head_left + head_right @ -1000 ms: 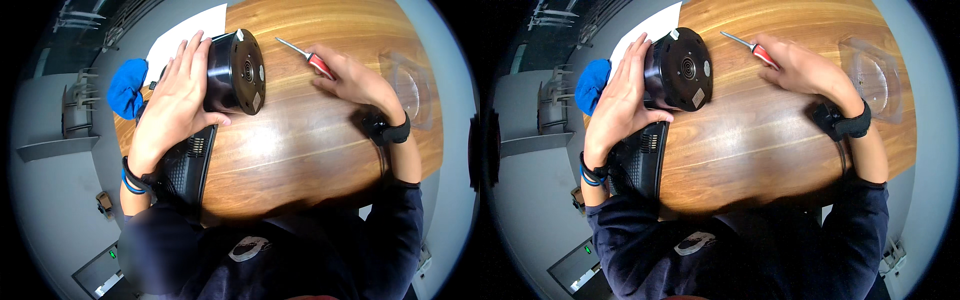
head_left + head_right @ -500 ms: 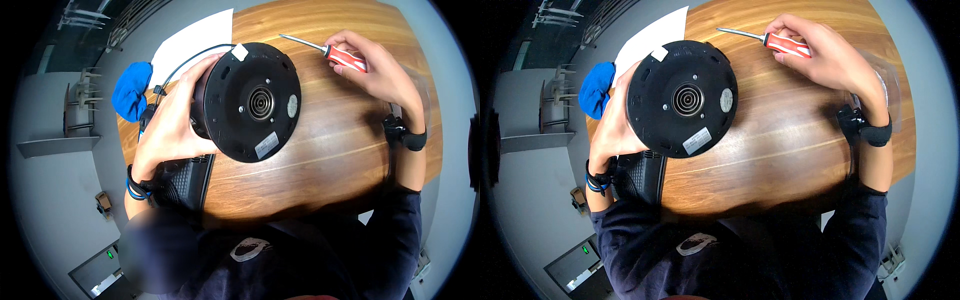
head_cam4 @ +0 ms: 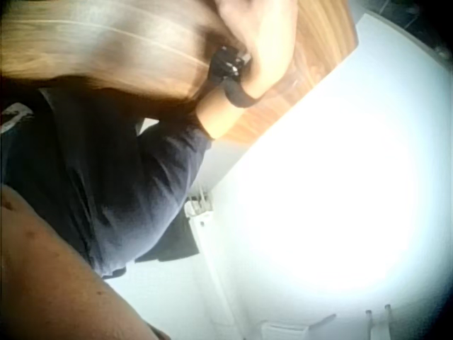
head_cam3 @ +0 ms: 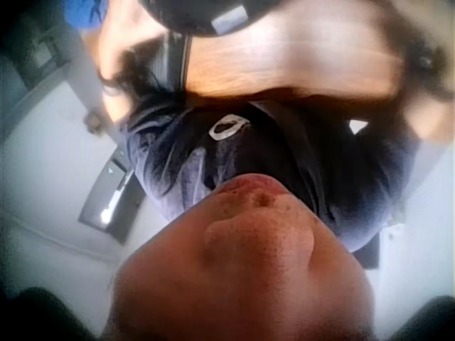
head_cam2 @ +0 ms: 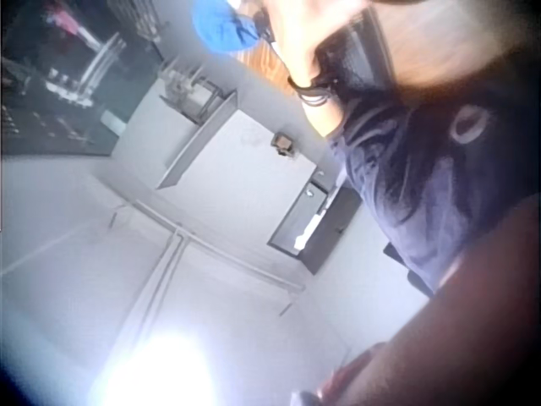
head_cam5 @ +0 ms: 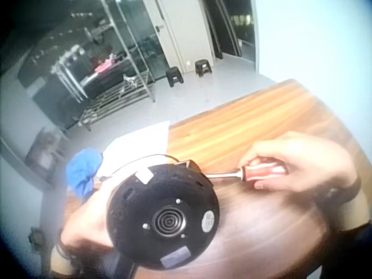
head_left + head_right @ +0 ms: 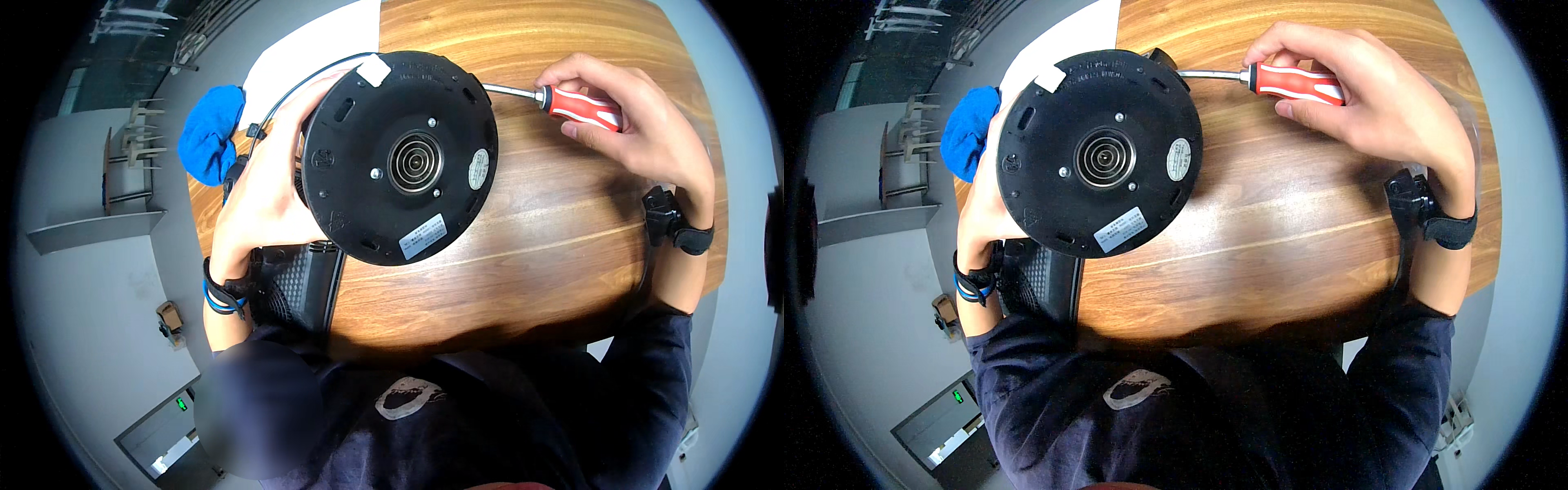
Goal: The person disassembles an induction cooktop, removes the top glass panel, and uses a screwdriver to unscrew the bottom cover. They then inspect the internal components and reassemble the cooktop, securing the bottom cover with screws.
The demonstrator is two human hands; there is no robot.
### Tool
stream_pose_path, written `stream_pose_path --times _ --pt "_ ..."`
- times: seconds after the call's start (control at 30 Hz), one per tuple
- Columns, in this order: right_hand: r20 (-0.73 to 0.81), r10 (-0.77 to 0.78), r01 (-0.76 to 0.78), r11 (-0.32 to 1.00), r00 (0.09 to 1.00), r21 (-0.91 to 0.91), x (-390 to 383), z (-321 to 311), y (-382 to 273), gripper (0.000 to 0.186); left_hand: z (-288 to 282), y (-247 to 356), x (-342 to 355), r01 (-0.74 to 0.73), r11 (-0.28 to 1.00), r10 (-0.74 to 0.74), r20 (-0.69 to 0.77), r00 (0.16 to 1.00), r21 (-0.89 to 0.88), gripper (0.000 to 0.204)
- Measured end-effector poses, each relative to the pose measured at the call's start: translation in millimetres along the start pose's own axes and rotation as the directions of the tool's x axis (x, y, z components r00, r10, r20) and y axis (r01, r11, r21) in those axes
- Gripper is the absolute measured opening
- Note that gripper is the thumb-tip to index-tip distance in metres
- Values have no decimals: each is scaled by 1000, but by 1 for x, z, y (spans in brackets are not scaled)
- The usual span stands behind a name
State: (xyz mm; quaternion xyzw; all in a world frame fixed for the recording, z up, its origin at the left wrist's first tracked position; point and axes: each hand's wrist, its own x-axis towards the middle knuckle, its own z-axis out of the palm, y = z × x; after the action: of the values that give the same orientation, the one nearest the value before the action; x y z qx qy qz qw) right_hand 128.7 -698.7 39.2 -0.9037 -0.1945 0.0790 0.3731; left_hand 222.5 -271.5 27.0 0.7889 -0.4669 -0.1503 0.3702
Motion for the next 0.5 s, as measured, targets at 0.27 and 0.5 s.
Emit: stream_pose_path --times 0.27,0.5 --pt "-33 -67 67 998 997 0 1 5 6 44 -1 -10 -1 -33 995 31 -26 999 -89 136" --pt "-34 -77 75 997 996 -30 1 7 6 44 -5 -18 -10 -9 1000 8 -20 1000 -30 135"
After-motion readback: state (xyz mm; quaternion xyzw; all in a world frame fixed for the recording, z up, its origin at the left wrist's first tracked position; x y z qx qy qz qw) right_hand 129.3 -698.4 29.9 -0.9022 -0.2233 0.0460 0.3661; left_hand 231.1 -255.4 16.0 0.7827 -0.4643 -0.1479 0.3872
